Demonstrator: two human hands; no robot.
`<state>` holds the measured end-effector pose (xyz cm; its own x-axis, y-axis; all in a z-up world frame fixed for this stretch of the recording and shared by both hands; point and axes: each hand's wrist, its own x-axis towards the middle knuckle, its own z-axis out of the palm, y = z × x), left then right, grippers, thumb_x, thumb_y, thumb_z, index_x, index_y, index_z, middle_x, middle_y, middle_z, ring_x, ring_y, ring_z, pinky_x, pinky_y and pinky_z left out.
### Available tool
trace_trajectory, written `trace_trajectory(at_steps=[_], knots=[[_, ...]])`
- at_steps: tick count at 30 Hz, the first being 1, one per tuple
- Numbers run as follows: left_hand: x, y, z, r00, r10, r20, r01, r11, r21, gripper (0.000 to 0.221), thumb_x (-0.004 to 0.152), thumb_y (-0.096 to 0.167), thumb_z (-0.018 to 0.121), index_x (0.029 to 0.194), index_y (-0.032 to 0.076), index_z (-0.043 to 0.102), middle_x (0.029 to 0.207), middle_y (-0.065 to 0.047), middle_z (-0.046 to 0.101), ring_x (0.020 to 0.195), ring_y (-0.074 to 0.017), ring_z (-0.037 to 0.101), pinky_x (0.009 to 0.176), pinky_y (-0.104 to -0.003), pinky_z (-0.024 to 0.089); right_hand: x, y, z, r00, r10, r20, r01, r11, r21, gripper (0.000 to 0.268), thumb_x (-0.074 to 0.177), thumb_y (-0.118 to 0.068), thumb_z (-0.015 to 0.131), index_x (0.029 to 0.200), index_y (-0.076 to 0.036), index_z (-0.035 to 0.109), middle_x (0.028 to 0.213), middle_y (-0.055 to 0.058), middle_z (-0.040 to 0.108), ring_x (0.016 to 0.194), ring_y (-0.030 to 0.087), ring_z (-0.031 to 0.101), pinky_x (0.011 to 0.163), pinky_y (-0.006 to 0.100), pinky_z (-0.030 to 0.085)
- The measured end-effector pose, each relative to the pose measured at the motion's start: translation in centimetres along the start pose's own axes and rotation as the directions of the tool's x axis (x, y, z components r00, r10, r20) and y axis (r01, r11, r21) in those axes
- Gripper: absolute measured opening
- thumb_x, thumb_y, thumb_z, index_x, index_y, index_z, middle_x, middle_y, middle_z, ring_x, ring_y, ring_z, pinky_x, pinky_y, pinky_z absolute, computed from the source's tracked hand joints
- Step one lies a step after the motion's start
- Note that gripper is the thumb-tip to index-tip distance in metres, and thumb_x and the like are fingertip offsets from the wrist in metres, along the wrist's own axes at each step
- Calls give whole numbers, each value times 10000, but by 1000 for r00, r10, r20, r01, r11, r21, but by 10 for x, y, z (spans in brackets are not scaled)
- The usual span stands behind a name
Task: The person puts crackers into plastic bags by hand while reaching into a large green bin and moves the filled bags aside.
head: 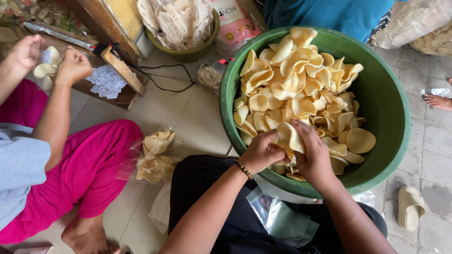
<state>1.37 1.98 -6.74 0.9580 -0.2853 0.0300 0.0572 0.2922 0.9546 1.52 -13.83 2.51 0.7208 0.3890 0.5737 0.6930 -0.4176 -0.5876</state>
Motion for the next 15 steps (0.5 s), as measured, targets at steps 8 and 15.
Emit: trace_trajectory(at_steps=[8,15], knots=[[-14,52,11,998,60,-27,-60,998,9,594,860,-73,542,1447,14,533,1467,-329,493,877,-257,750,703,-262,626,-4,21,-36,977,142,-157,-150,988,-42,320,907,46,755,1212,15,663,1134,170,686,886,299,662,823,437,542],[-15,44,11,988,135,-78,-136,991,-2,627,859,-88,524,1475,30,509,1468,-265,512,816,-241,747,663,-248,616,-14,19,-10,996,-81,-23,62,891,-449,470,738,5,743,1163,-195,770,1139,6,718,1020,249,665,939,417,492]])
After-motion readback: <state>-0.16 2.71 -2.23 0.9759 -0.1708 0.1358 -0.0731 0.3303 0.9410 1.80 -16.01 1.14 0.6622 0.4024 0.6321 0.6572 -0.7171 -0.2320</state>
